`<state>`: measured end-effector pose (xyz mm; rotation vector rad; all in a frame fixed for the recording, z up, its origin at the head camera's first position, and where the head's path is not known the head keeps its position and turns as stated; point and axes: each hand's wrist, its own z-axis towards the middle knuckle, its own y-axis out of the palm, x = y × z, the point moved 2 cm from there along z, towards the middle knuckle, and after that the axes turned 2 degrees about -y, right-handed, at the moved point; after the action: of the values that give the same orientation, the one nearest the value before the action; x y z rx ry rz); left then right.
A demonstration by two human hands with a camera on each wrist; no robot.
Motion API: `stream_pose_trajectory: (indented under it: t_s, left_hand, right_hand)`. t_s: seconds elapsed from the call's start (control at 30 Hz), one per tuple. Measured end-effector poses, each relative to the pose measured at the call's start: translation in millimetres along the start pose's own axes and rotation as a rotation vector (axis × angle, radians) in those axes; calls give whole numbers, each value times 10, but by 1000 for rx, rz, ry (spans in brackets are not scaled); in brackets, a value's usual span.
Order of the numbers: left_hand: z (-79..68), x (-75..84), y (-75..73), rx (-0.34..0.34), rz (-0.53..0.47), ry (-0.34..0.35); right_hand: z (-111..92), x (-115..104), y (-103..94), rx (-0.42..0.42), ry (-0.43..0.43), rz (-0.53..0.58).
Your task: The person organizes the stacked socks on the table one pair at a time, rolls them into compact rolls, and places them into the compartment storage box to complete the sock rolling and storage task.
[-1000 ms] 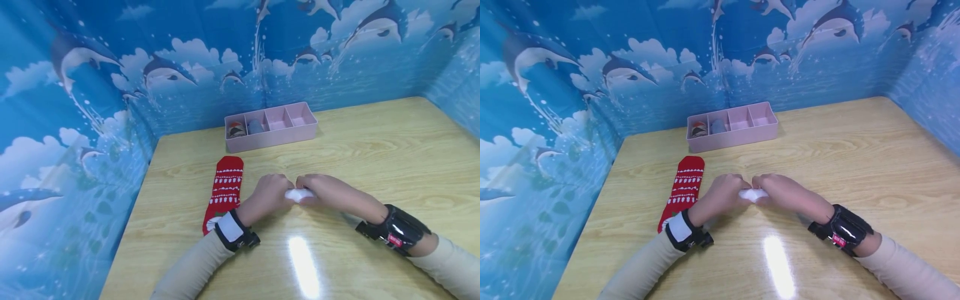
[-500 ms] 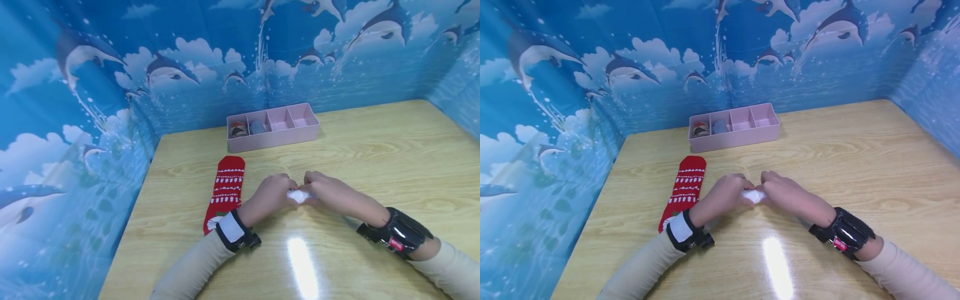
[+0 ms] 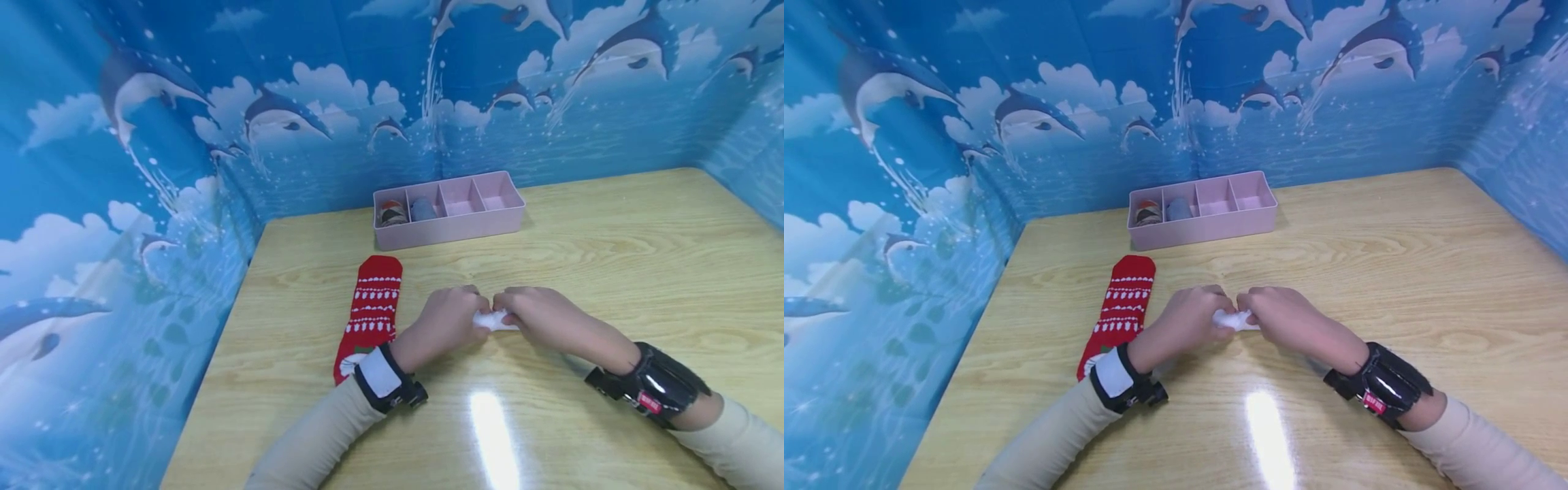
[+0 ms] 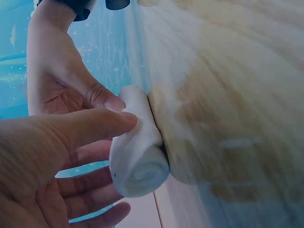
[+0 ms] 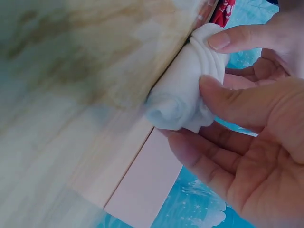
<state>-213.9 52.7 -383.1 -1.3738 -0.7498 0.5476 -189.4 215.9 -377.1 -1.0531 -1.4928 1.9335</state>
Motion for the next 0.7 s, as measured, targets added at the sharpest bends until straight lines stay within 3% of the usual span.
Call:
stream_pose_trajectory:
  t_s: [0.5, 0.7]
  left_hand:
    - [21, -13, -36, 28, 22, -16]
    - [-16, 29, -50, -74, 27, -57]
  right_hand:
    - [84, -86, 72, 201, -199, -279]
    - [124, -131, 144, 136, -209, -296]
